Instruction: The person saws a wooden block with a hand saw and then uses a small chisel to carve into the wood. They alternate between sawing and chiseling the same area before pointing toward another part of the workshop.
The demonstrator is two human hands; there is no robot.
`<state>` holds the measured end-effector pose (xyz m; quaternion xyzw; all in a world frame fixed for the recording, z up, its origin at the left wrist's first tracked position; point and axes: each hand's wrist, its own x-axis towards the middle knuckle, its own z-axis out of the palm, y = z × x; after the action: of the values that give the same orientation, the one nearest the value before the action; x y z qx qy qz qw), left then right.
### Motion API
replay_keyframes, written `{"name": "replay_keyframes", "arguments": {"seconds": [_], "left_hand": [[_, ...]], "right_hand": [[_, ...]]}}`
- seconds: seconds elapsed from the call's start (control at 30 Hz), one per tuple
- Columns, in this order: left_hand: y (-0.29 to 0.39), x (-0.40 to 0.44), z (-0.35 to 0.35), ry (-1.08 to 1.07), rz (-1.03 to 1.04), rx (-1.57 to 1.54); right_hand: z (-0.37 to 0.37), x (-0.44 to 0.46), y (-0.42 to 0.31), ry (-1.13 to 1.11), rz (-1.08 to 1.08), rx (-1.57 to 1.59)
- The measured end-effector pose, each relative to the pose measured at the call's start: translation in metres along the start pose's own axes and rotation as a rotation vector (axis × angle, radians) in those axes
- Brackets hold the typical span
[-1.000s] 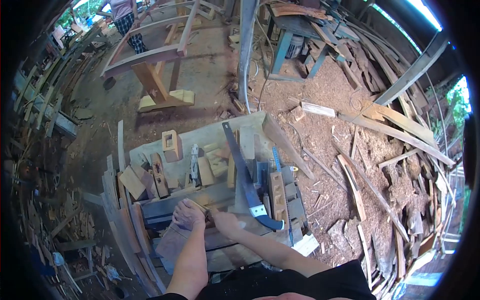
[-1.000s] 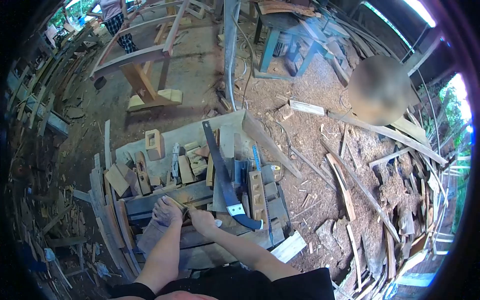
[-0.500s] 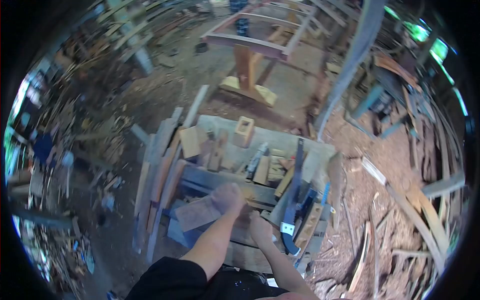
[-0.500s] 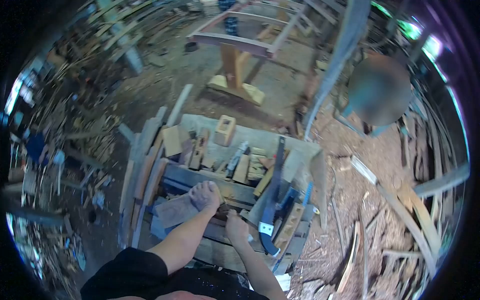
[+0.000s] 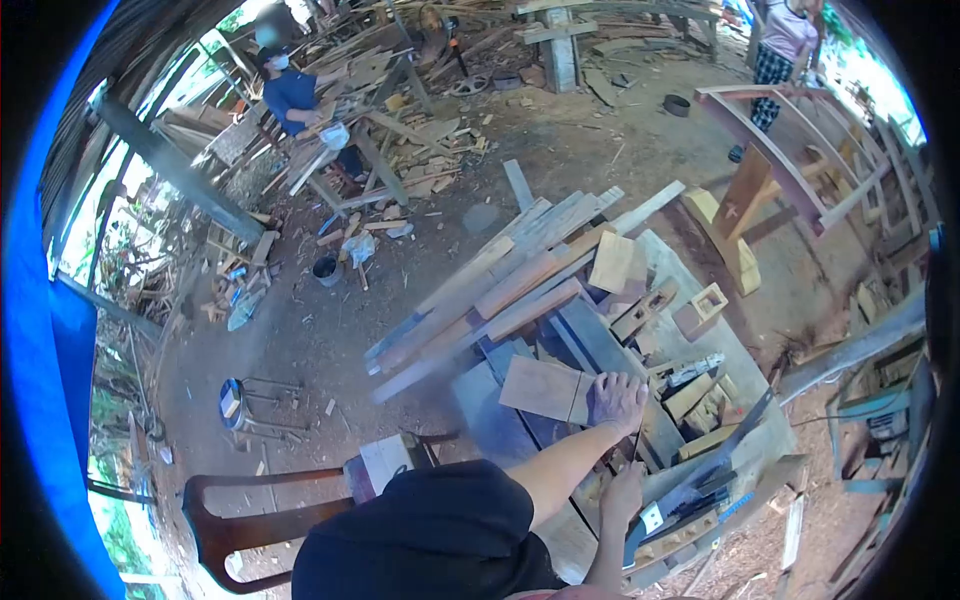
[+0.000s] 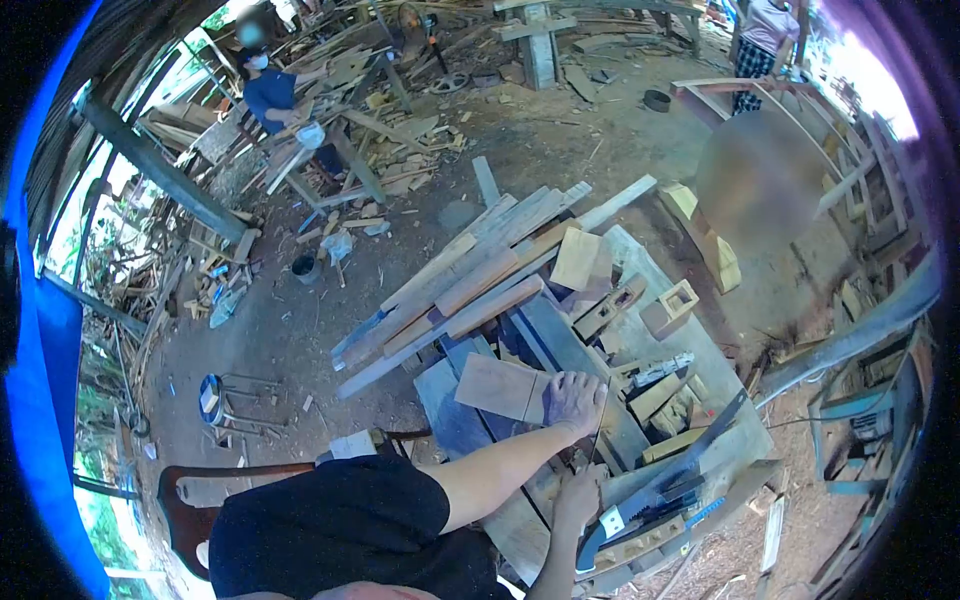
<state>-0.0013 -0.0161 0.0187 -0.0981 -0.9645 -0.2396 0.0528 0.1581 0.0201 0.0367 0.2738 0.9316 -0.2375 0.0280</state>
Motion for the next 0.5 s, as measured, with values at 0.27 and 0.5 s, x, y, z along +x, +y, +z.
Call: {"name": "replay_keyframes", "arguments": {"seconds": [0.27,0.5], "left_hand": [[-0.001,-0.001,0.001,0.024,0.025,-0.036],[0.001,0.0,-0.004,-0.051,0.005,-0.026]], "right_hand": [[0.017,0.046,-0.002,-0.072,0.06,-0.083],[0.006,-0.005,0.005,-0.003,0.084,-0.104]]}}
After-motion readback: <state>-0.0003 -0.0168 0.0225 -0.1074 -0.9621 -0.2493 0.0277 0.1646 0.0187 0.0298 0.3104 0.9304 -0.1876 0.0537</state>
